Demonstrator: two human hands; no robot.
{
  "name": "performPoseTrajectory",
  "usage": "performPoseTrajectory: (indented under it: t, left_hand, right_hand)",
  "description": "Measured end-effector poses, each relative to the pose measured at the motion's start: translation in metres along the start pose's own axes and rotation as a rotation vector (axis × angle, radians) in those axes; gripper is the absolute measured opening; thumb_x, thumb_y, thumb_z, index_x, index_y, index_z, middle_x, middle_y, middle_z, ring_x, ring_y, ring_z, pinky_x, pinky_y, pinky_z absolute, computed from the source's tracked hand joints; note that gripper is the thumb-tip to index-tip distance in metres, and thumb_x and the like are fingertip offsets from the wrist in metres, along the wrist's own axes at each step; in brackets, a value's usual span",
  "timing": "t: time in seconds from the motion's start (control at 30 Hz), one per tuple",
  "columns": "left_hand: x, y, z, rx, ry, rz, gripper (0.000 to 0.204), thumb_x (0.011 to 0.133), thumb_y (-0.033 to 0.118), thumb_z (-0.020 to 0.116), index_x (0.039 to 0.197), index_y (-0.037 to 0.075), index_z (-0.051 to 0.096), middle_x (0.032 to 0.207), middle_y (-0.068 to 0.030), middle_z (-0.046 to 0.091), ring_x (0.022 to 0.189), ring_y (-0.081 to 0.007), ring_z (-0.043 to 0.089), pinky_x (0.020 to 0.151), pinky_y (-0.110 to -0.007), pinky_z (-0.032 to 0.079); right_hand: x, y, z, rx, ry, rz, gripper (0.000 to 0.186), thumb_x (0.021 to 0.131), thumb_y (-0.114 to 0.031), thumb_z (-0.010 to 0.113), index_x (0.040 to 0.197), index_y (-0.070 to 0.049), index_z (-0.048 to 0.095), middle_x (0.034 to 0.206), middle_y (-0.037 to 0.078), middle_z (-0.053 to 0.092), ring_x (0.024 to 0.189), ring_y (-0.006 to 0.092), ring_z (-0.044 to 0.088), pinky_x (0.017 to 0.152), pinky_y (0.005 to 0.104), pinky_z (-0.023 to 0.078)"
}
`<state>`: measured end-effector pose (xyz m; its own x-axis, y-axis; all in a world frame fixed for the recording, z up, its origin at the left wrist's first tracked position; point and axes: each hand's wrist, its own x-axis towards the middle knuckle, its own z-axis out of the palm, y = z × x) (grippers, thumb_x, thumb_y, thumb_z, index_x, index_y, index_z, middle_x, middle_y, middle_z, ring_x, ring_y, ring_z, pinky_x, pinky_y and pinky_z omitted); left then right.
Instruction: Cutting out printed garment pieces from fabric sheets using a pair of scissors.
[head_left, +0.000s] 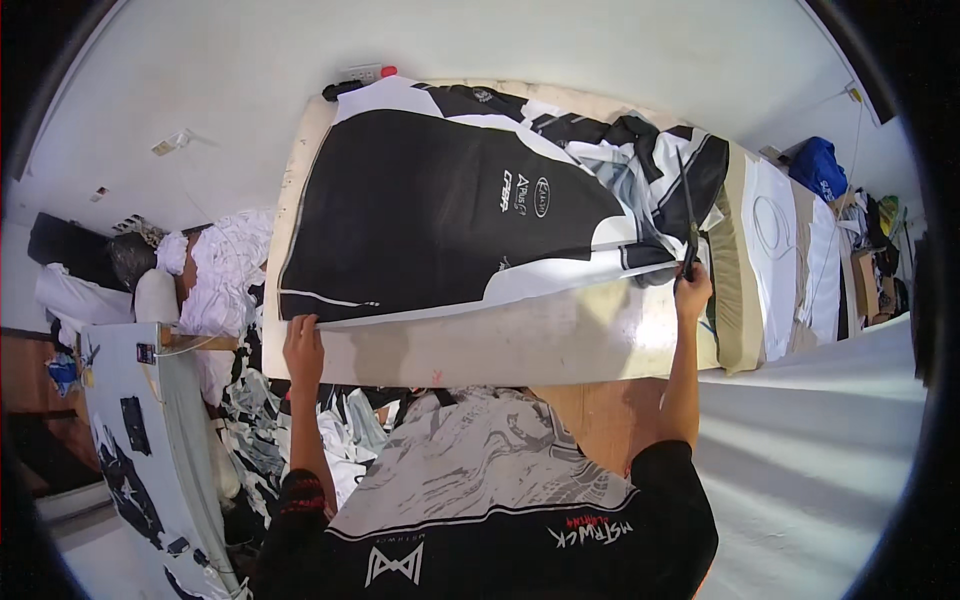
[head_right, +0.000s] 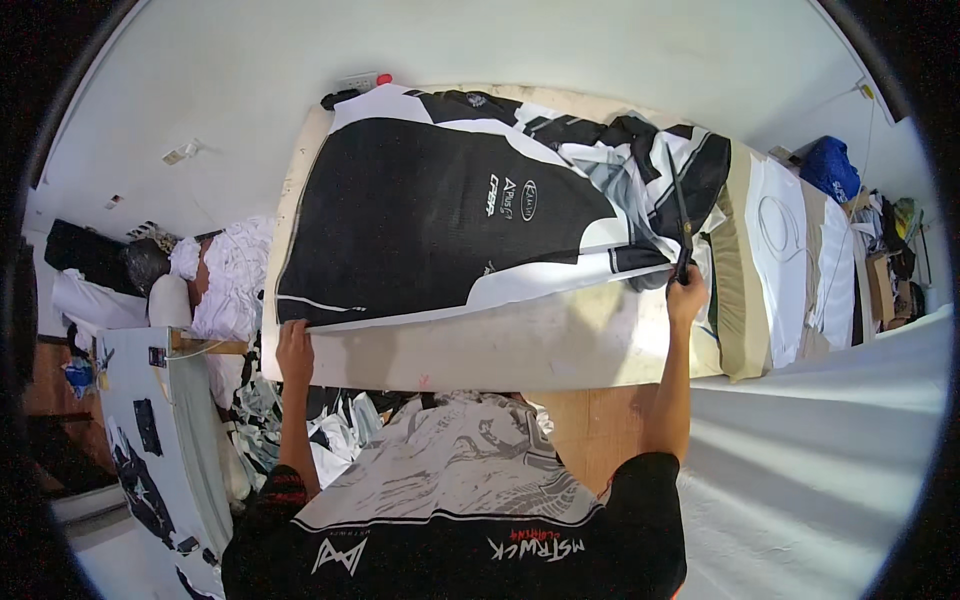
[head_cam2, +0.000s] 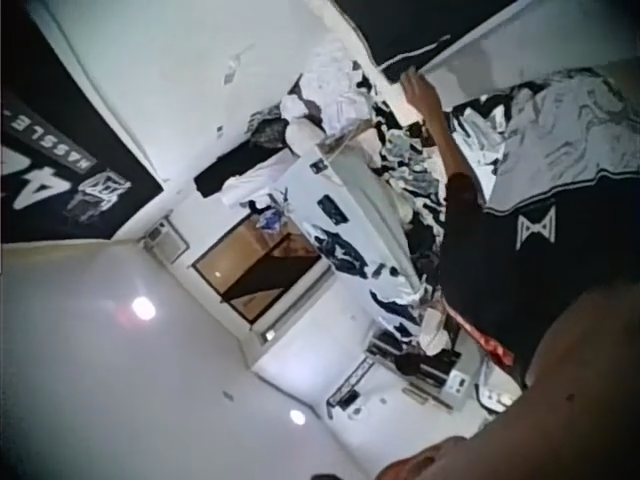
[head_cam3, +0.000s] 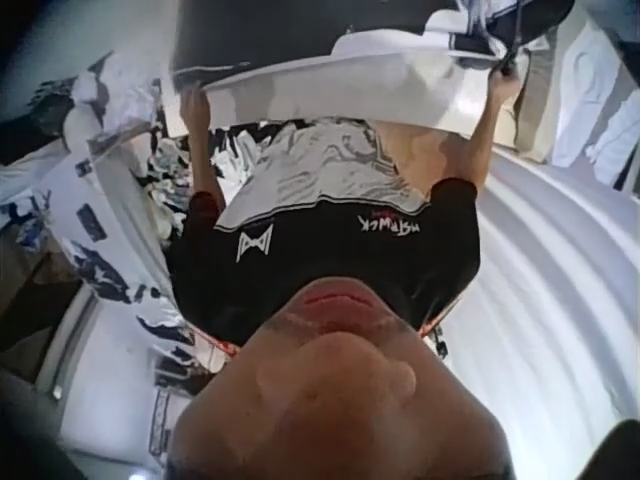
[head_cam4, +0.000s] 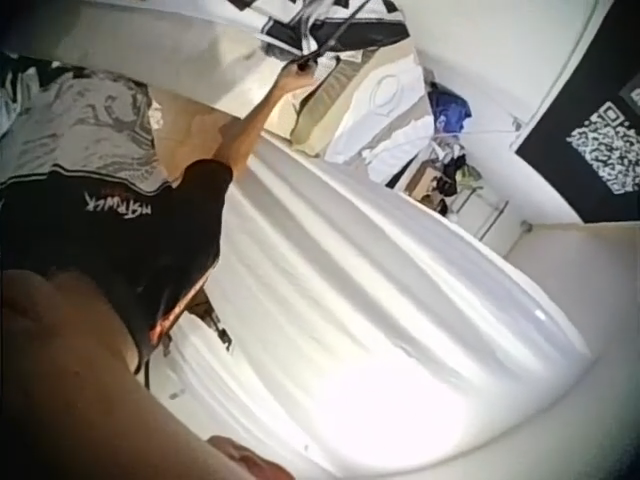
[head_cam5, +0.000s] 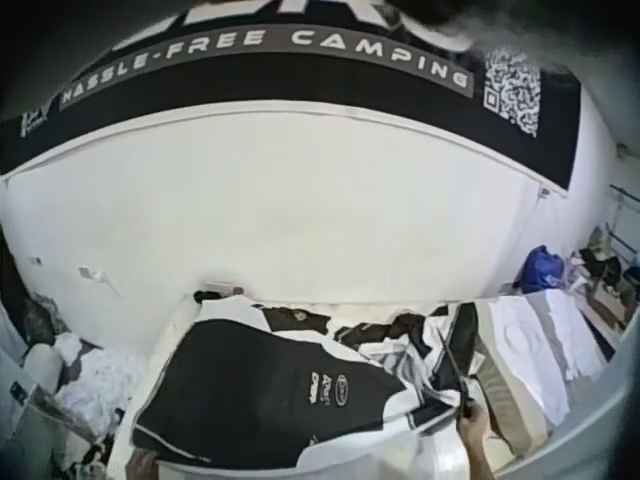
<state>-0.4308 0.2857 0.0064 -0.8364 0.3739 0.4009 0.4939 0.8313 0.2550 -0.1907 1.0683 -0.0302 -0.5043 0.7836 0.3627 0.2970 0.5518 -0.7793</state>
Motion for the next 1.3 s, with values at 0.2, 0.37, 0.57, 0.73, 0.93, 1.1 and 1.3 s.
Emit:
performPoseTrajectory:
  t: [0.2, 0.37, 0.57, 0.73, 0.93, 1.1, 1.3]
  left_hand:
    - [-0.028, 0.0, 0.02, -0.016, -0.194, 0.021, 0.021, 0.087, 0.002, 0.068, 0.108, 0.003, 0.065, 0.122, -0.0154, 0.064, 0.121, -0.0386, 0.058, 0.106, -0.051, 0.043]
    - [-0.045, 0.001, 0.025, 0.022, -0.29, 0.007, 0.023, 0.083, 0.004, 0.068, 0.106, 0.003, 0.068, 0.128, -0.0167, 0.063, 0.127, -0.0401, 0.056, 0.11, -0.053, 0.042]
    - [-0.057, 0.039, 0.041, 0.001, -0.228, -0.051, 0.034, 0.085, 0.008, 0.069, 0.119, 0.006, 0.069, 0.135, -0.0139, 0.062, 0.133, -0.0369, 0.054, 0.113, -0.052, 0.04]
    - [-0.081, 0.038, 0.047, 0.022, -0.187, -0.098, 0.034, 0.091, 0.008, 0.069, 0.125, 0.004, 0.07, 0.14, -0.0178, 0.062, 0.134, -0.0391, 0.055, 0.114, -0.053, 0.041]
    - [-0.041, 0.098, 0.062, -0.201, -0.186, 0.034, 0.04, 0.083, 0.004, 0.073, 0.122, 0.007, 0.071, 0.134, -0.0143, 0.066, 0.128, -0.0377, 0.059, 0.112, -0.049, 0.042]
    - [-0.014, 0.171, 0.103, -0.362, -0.287, 0.225, 0.038, 0.085, 0.014, 0.081, 0.122, 0.008, 0.073, 0.127, -0.0083, 0.069, 0.122, -0.0311, 0.062, 0.105, -0.046, 0.045]
    - [0.014, 0.228, 0.14, -0.419, -0.33, 0.306, 0.043, 0.085, 0.022, 0.085, 0.123, 0.009, 0.072, 0.124, -0.0062, 0.068, 0.117, -0.0288, 0.062, 0.098, -0.045, 0.046]
  right_hand:
    - [-0.031, -0.01, 0.002, -0.045, -0.007, -0.042, 0.007, 0.089, -0.001, 0.072, 0.093, 0.003, 0.07, 0.071, 0.006, 0.062, 0.068, 0.0097, 0.052, 0.062, 0.0314, 0.044]
    - [-0.042, -0.001, -0.002, -0.266, -0.026, -0.033, 0.016, 0.091, -0.012, 0.079, 0.101, -0.001, 0.076, 0.071, 0.017, 0.063, 0.064, 0.0156, 0.051, 0.062, 0.0375, 0.045]
    - [-0.102, -0.021, -0.018, -0.334, 0.091, 0.195, 0.029, 0.086, -0.021, 0.088, 0.099, 0.002, 0.076, 0.077, 0.017, 0.071, 0.066, 0.0242, 0.064, 0.067, 0.0387, 0.052]
    - [-0.193, -0.005, -0.031, -0.574, 0.255, 0.288, 0.029, 0.084, -0.023, 0.085, 0.094, 0.003, 0.077, 0.078, 0.023, 0.073, 0.07, 0.0397, 0.071, 0.069, 0.0489, 0.053]
    - [-0.256, 0.037, -0.045, -0.576, 0.273, 0.607, 0.024, 0.081, -0.016, 0.076, 0.097, 0.003, 0.079, 0.085, 0.022, 0.078, 0.076, 0.0377, 0.077, 0.071, 0.0475, 0.057]
    - [-0.247, 0.014, -0.046, -0.445, 0.183, 0.58, 0.03, 0.083, -0.024, 0.08, 0.094, 0.004, 0.078, 0.081, 0.022, 0.077, 0.072, 0.0357, 0.076, 0.068, 0.0451, 0.056]
    - [-0.218, -0.008, -0.061, -0.667, -0.21, 0.515, 0.035, 0.088, -0.03, 0.078, 0.088, 0.004, 0.07, 0.088, 0.025, 0.073, 0.086, 0.0456, 0.073, 0.078, 0.0522, 0.056]
